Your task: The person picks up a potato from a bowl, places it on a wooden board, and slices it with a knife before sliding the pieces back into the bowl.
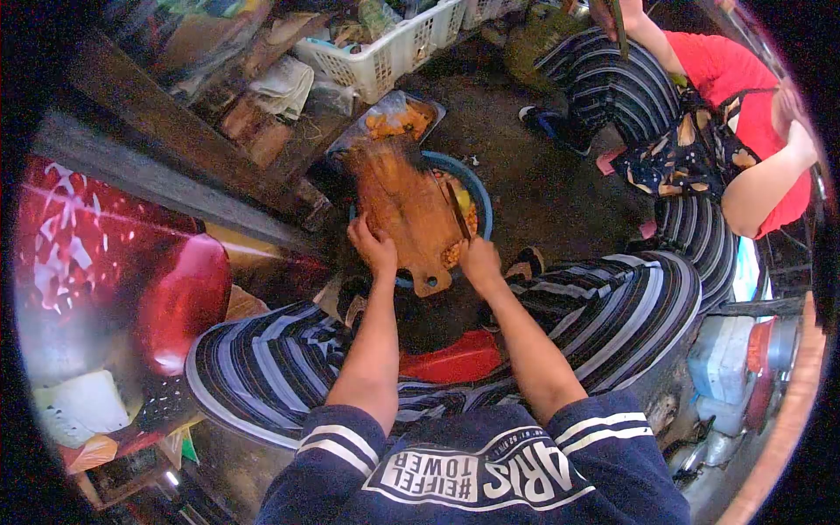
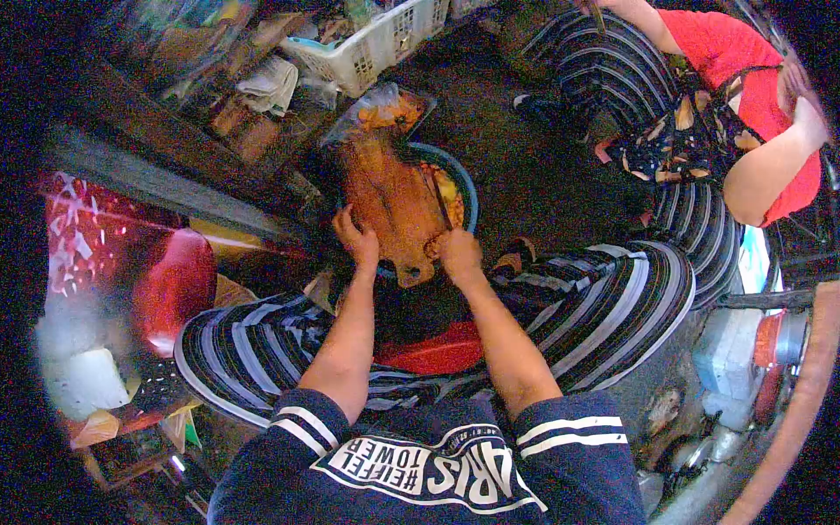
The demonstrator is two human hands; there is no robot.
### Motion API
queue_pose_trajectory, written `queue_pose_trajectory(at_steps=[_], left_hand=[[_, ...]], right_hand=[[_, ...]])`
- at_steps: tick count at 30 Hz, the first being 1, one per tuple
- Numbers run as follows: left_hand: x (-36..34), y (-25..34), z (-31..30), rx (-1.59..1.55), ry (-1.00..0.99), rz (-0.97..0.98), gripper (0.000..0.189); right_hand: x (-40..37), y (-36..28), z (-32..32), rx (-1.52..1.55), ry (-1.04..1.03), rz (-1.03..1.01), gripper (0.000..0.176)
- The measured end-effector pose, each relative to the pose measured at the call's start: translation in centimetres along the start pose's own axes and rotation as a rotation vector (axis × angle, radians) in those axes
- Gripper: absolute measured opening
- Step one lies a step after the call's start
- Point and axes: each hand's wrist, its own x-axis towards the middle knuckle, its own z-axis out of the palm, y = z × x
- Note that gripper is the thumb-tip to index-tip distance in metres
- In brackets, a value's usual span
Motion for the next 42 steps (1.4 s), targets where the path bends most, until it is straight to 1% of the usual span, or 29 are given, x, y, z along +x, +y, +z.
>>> queue_pose_trajectory(at_steps=[2,6,8,9,11,12,14,15,17,18,20,21,22,23,24,26,28,29,30,31,33,34,35,36,39,40,42], left_hand=[[0.1,0.0,-0.1,-0.031,-0.049,-0.049,0.041],[0.1,-0.3,0.1,0.023,-0.031,-0.081,0.042],[0.1,-1.9,1.0,-0.073,0.061,-0.107,0.038],[0.3,-2.3,1.2,-0.076,0.061,-0.109,0.038],[0.8,-3.1,1.5,-0.114,-0.014,-0.404,0.032],[1.0,-3.6,1.8,-0.114,-0.014,-0.406,0.032],[1.3,-4.7,2.3,-0.3,-0.116,-0.698,0.027],[1.9,-3.9,2.1,-0.296,-0.117,-0.705,0.027],[3.3,-1.9,1.1,-0.73,-0.162,-0.948,0.02],[3.6,-2.9,1.8,-0.724,-0.159,-0.958,0.02],[4.4,-5.5,3.2,-0.751,-0.225,-0.917,0.025],[4.9,-3.9,2.2,-0.752,-0.222,-0.917,0.025],[5.6,-0.6,0.4,-0.928,-0.313,-1.005,0.032],[6.1,1.2,-0.7,-1.102,-0.403,-1.088,0.039],[4.5,-3.2,1.7,-0.899,-0.49,-0.934,0.037],[1.4,-11.8,6.4,-0.444,-0.591,-0.632,0.033],[0.8,-3.3,4.3,0.391,-1.208,-0.341,0.061],[-1.4,-3.7,5.4,0.289,-1.173,-0.272,0.062],[-3.3,-4.5,6.4,0.187,-1.135,-0.203,0.063],[-4.3,-3.7,6.6,0.187,-1.137,-0.203,0.063],[-5.4,-2.7,7.1,0.139,-0.802,-0.178,0.062],[-6.3,-5.0,9.0,0.136,-0.805,-0.18,0.062],[-8.0,-9.0,12.3,0.052,-0.743,-0.049,0.063],[-8.9,-11.0,14.3,-0.032,-0.675,0.081,0.063],[-2.6,-0.7,8.1,0.078,-0.886,-0.113,0.066],[-3.3,-0.8,8.4,0.072,-0.885,-0.114,0.066],[-4.6,-0.3,8.1,-0.054,-0.695,-0.166,0.064]], right_hand=[[0.0,0.6,-0.3,-0.168,-0.013,-0.099,0.026],[-0.7,0.4,-1.0,-0.19,0.002,-0.112,0.025],[-0.9,-0.7,-2.7,-0.104,-0.007,-0.075,0.026],[-0.7,-0.5,-2.6,-0.107,-0.005,-0.075,0.026],[-0.5,0.0,-2.3,-0.02,0.028,-0.18,0.029],[-0.6,0.1,-2.2,-0.022,0.028,-0.18,0.029],[-1.0,0.5,-1.5,0.032,0.037,-0.282,0.037],[-1.1,0.2,-1.7,0.03,0.03,-0.28,0.037],[-1.5,-1.2,-3.3,0.115,-0.039,-0.216,0.04],[-1.5,-1.5,-4.4,0.111,-0.049,-0.212,0.04],[-1.0,-2.3,-7.0,0.692,-0.444,0.01,0.035],[-0.8,-2.8,-7.5,0.82,-0.443,0.058,0.025],[-0.4,-2.9,-7.8,0.818,-0.446,0.057,0.025],[0.2,-2.9,-8.0,0.933,-0.416,0.055,0.025],[0.6,-2.9,-8.1,1.05,-0.387,0.057,0.025],[0.9,-3.0,-8.3,1.066,-0.378,0.093,0.025],[1.7,-2.1,-7.8,1.063,-0.356,0.086,0.033],[1.6,-2.3,-8.1,1.062,-0.355,0.089,0.033],[1.4,-2.9,-8.5,1.111,-0.348,0.106,0.028],[1.3,-3.2,-8.6,1.162,-0.339,0.122,0.023],[1.6,-3.2,-8.5,1.147,-0.333,0.12,0.024],[1.6,-3.1,-8.4,1.133,-0.326,0.119,0.024],[1.6,-3.1,-8.4,1.128,-0.323,0.121,0.024],[1.5,-3.3,-8.6,1.128,-0.33,0.141,0.025],[1.1,-4.0,-9.4,1.127,-0.331,0.164,0.025],[1.1,-4.2,-9.6,1.128,-0.329,0.173,0.026],[1.1,-4.4,-9.9,1.139,-0.327,0.179,0.026]])
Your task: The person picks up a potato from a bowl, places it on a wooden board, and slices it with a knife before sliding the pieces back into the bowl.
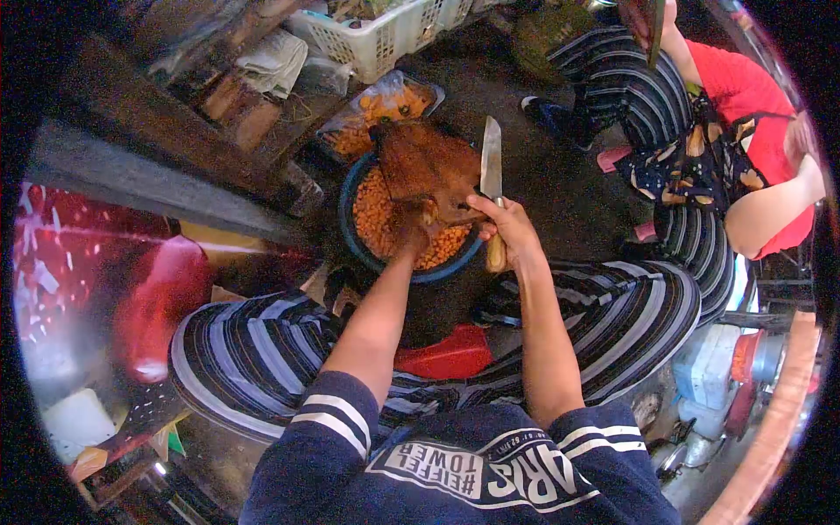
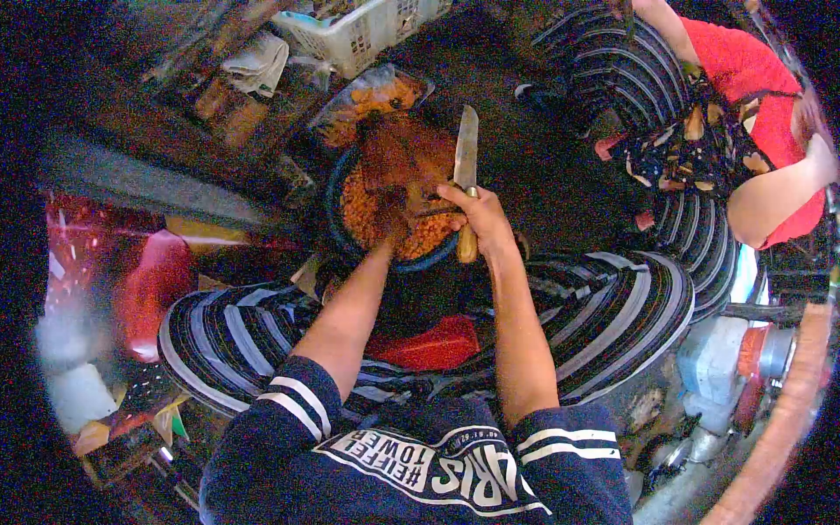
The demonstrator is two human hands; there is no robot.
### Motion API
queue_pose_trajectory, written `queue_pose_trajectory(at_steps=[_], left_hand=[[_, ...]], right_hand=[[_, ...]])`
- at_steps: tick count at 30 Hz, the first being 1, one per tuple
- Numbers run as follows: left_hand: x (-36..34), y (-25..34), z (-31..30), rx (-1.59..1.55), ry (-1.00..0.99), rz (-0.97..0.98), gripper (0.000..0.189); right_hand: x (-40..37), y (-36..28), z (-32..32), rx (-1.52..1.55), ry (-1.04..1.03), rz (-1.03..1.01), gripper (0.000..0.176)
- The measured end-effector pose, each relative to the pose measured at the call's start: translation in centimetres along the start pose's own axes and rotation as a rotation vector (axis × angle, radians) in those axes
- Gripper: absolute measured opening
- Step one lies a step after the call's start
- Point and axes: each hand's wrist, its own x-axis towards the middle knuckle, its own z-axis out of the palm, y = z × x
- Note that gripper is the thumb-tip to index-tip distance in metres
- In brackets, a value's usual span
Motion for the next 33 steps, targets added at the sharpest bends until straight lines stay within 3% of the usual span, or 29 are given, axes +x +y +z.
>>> queue_pose_trajectory(at_steps=[4,6,7,9,12,13,16,20,22,23,25,26,29,30,32,33], left_hand=[[0.3,0.0,-2.2,0.073,-0.081,0.111,0.058],[1.3,0.0,-3.4,-0.033,-0.208,-0.084,0.052],[1.1,0.0,-4.1,-0.028,-0.207,-0.09,0.052],[0.7,0.1,-5.7,-0.415,-0.212,-0.41,0.048],[2.2,-4.2,-4.9,-0.403,-0.028,-0.468,0.043],[1.3,-0.8,-7.0,-0.734,-0.101,-0.573,0.041],[1.5,0.2,-8.3,-0.99,-0.218,-0.563,0.04],[2.1,-0.1,-8.6,-1.179,-0.202,-0.568,0.036],[2.2,-0.1,-9.0,-0.736,-0.143,-0.589,0.025],[2.5,-1.0,-8.5,-0.735,-0.144,-0.587,0.025],[3.2,-3.6,-7.2,0.083,0.012,-0.177,0.021],[3.0,-3.5,-7.1,0.083,0.015,-0.176,0.021],[0.2,5.2,-10.0,-0.076,0.1,-0.002,0.031],[0.5,3.9,-9.1,-0.075,0.099,0.0,0.031],[1.3,-0.2,-6.9,0.223,0.156,0.006,0.033],[1.1,0.9,-8.2,0.227,0.159,0.004,0.033]], right_hand=[[0.8,0.5,-0.1,0.035,0.0,0.015,0.027],[1.1,0.7,-0.2,0.014,0.014,0.007,0.027],[1.2,0.8,-0.2,-0.008,0.031,-0.008,0.027],[1.2,0.8,-0.3,0.013,0.01,-0.01,0.027],[1.4,1.0,-0.2,0.033,-0.004,-0.024,0.027],[1.2,1.1,-0.1,0.017,0.0,-0.031,0.026],[1.2,1.2,-0.3,0.011,-0.006,-0.042,0.026],[1.0,1.4,-0.8,0.019,-0.021,-0.048,0.026],[1.5,1.7,-1.2,-0.008,0.0,-0.058,0.026],[1.7,2.0,-1.5,-0.034,0.024,-0.065,0.026],[1.5,2.2,-1.5,-0.034,0.024,-0.059,0.027],[1.5,2.2,-1.5,-0.035,0.024,-0.053,0.028],[1.6,2.4,-1.5,-0.039,0.018,-0.054,0.03],[1.5,2.3,-1.6,-0.037,0.019,-0.055,0.03],[1.3,2.2,-1.5,-0.022,0.018,-0.036,0.03],[1.3,2.3,-1.6,-0.02,0.013,-0.035,0.03]])
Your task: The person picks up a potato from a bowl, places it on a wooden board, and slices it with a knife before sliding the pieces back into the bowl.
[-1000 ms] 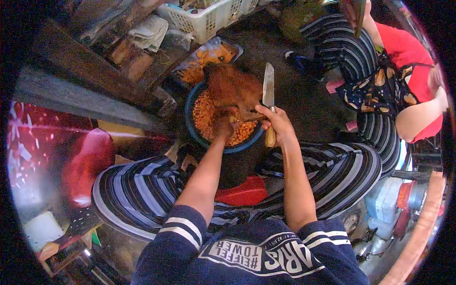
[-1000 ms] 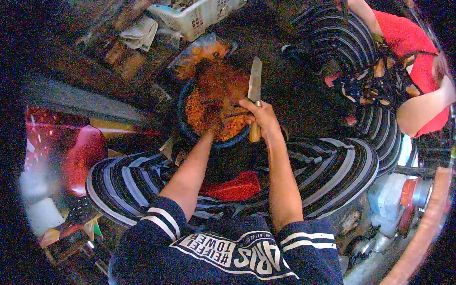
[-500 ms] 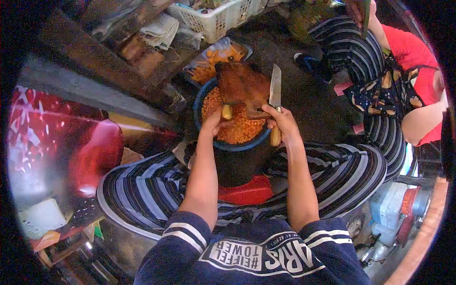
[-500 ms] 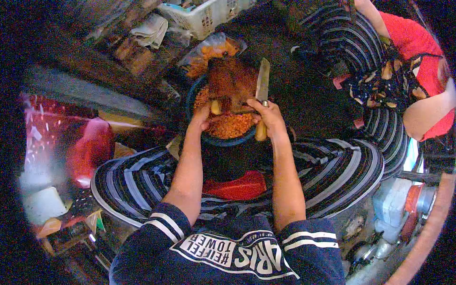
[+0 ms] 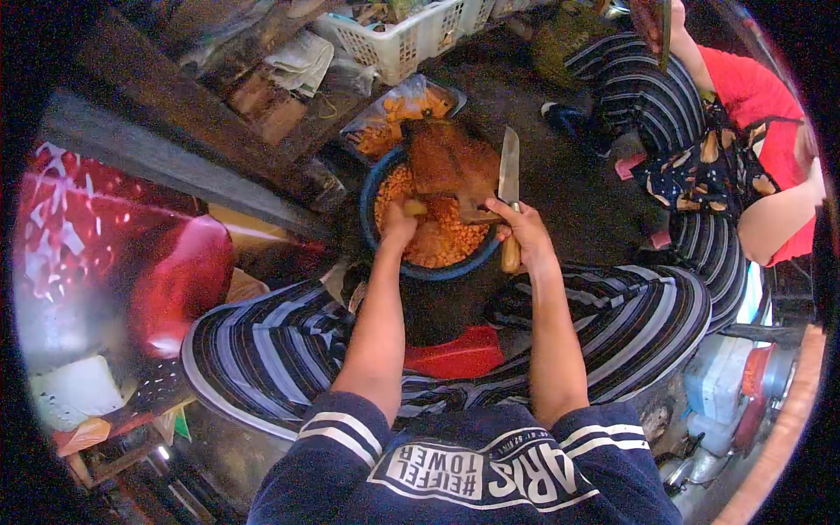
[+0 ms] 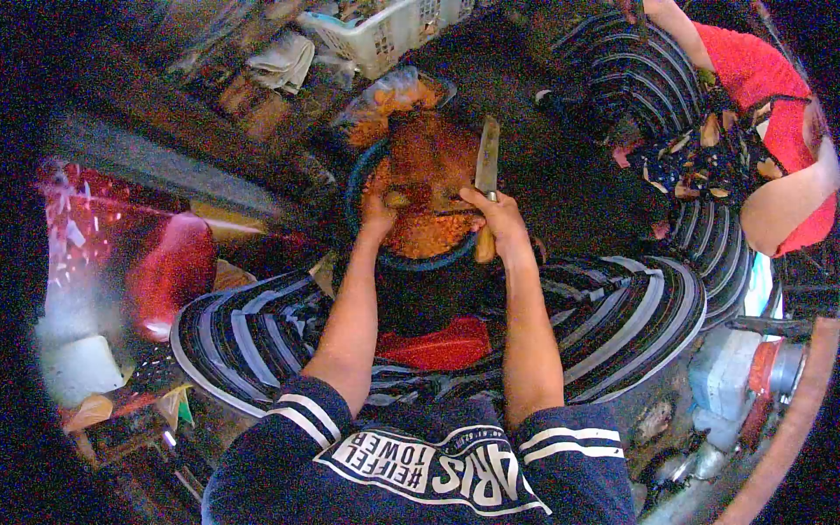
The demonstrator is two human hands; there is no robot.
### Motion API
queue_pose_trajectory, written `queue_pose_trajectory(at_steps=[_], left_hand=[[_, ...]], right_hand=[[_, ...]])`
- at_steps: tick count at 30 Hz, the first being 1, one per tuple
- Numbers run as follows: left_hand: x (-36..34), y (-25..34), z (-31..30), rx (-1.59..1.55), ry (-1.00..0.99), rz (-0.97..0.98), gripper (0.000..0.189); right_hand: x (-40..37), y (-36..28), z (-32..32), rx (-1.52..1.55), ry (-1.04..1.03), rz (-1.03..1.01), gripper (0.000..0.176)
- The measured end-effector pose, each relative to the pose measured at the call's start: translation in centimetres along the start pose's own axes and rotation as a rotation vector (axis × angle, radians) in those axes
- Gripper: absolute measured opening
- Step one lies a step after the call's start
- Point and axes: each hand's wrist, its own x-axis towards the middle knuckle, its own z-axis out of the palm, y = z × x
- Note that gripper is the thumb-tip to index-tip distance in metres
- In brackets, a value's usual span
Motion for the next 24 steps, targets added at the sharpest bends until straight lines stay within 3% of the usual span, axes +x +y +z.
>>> queue_pose_trajectory(at_steps=[2,3,6,9,10,16,23,24], left_hand=[[0.4,2.8,-4.0,-0.634,-0.198,-0.373,0.039],[0.6,2.3,-4.3,-0.633,-0.196,-0.369,0.039],[1.4,0.8,-5.5,-1.078,-0.219,-0.204,0.048],[1.5,0.7,-6.8,-1.295,-0.288,-0.182,0.043],[1.5,1.5,-7.2,-1.394,-0.285,-0.265,0.039],[2.0,1.6,-6.4,-1.227,-0.194,-0.132,0.043],[1.9,2.0,-5.9,-1.16,-0.281,-0.053,0.042],[1.9,2.0,-5.9,-1.029,-0.305,-0.048,0.041]], right_hand=[[0.1,0.1,-0.5,0.016,-0.021,-0.021,0.029],[0.1,0.1,-0.8,0.017,-0.022,-0.025,0.029],[-0.1,0.3,-1.5,-0.154,-0.031,0.009,0.026],[0.7,2.3,-2.2,-0.272,-0.075,-0.017,0.024],[1.0,3.3,-2.3,-0.369,-0.07,-0.054,0.023],[0.4,6.6,-0.9,-0.443,-0.188,0.023,0.03],[-1.0,12.9,2.3,-0.381,-0.151,0.047,0.026],[-1.1,14.0,2.6,-0.47,-0.129,0.022,0.026]])
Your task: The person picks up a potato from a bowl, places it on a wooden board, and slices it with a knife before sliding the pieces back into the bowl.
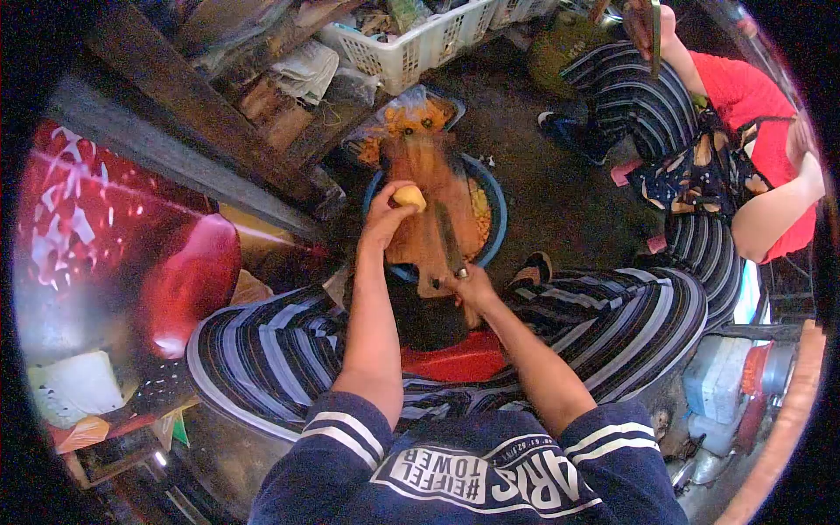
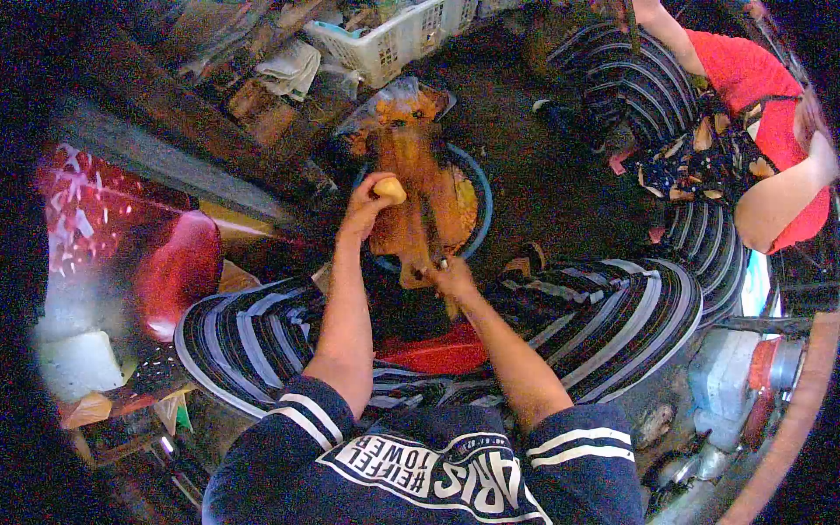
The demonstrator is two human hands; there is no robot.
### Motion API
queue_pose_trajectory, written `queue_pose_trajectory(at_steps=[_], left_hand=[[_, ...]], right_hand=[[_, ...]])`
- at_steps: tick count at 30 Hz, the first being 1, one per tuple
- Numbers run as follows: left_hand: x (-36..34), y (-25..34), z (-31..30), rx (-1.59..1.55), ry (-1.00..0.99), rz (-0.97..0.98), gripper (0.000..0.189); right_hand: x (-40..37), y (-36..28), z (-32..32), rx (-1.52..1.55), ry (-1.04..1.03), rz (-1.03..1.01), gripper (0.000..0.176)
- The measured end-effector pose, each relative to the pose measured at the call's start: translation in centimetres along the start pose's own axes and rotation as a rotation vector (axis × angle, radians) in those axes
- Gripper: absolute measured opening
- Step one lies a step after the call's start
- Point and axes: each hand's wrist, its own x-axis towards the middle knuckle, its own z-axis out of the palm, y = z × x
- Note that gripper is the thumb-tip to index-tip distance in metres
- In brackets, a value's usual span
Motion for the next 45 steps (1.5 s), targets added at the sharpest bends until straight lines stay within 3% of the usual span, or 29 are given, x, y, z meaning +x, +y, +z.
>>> queue_pose_trajectory(at_steps=[2,5,9,11,14,18,20,27,29,33,35,36,38,41,45], left_hand=[[-0.2,0.3,0.3,0.223,-0.023,-0.05,0.038],[-0.7,0.3,0.8,0.484,-0.056,-0.096,0.043],[0.2,-3.8,0.0,0.404,-0.037,-0.068,0.049],[0.4,-4.8,-0.2,0.428,0.045,0.051,0.055],[0.3,-4.0,-0.4,0.515,0.079,-0.081,0.058],[0.2,-4.8,-1.4,0.566,0.16,0.036,0.055],[-0.6,-2.8,-0.6,0.353,0.195,-0.136,0.05],[-1.0,-3.6,-0.3,0.282,0.281,-0.066,0.041],[-1.3,-2.8,0.4,0.165,0.284,-0.193,0.038],[-0.3,-4.9,0.0,0.175,0.301,-0.18,0.037],[1.7,-9.1,-1.5,0.389,0.271,0.04,0.037],[1.2,-7.7,-0.7,0.388,0.271,0.039,0.037],[-0.6,-2.5,2.1,0.825,0.379,0.141,0.035],[-1.6,-1.2,3.2,0.755,0.337,0.105,0.033],[-0.5,-3.8,2.2,0.716,0.25,0.127,0.033]], right_hand=[[2.8,6.3,1.2,-0.355,0.107,-0.138,0.027],[-0.1,3.4,2.6,-0.315,0.238,-0.315,0.029],[-1.8,0.9,3.0,-0.378,0.39,-0.346,0.03],[-2.1,-0.1,2.5,-0.368,0.375,-0.329,0.03],[-2.8,-2.8,1.5,-0.42,0.387,-0.331,0.029],[-2.1,-4.8,0.5,-0.485,0.365,-0.272,0.028],[-2.0,-5.5,0.5,-0.48,0.362,-0.277,0.028],[-1.8,-7.2,0.8,-0.462,0.371,-0.355,0.026],[-1.3,-7.2,0.9,-0.451,0.365,-0.384,0.025],[0.5,-5.7,1.0,-0.472,0.385,-0.344,0.022],[0.4,-5.8,0.7,-0.487,0.409,-0.339,0.023],[0.1,-6.2,0.5,-0.469,0.396,-0.345,0.023],[0.0,-6.4,0.1,-0.451,0.388,-0.351,0.024],[0.1,-6.3,-0.1,-0.493,0.419,-0.389,0.024],[-0.3,-6.4,-0.3,-0.492,0.379,-0.405,0.026]])
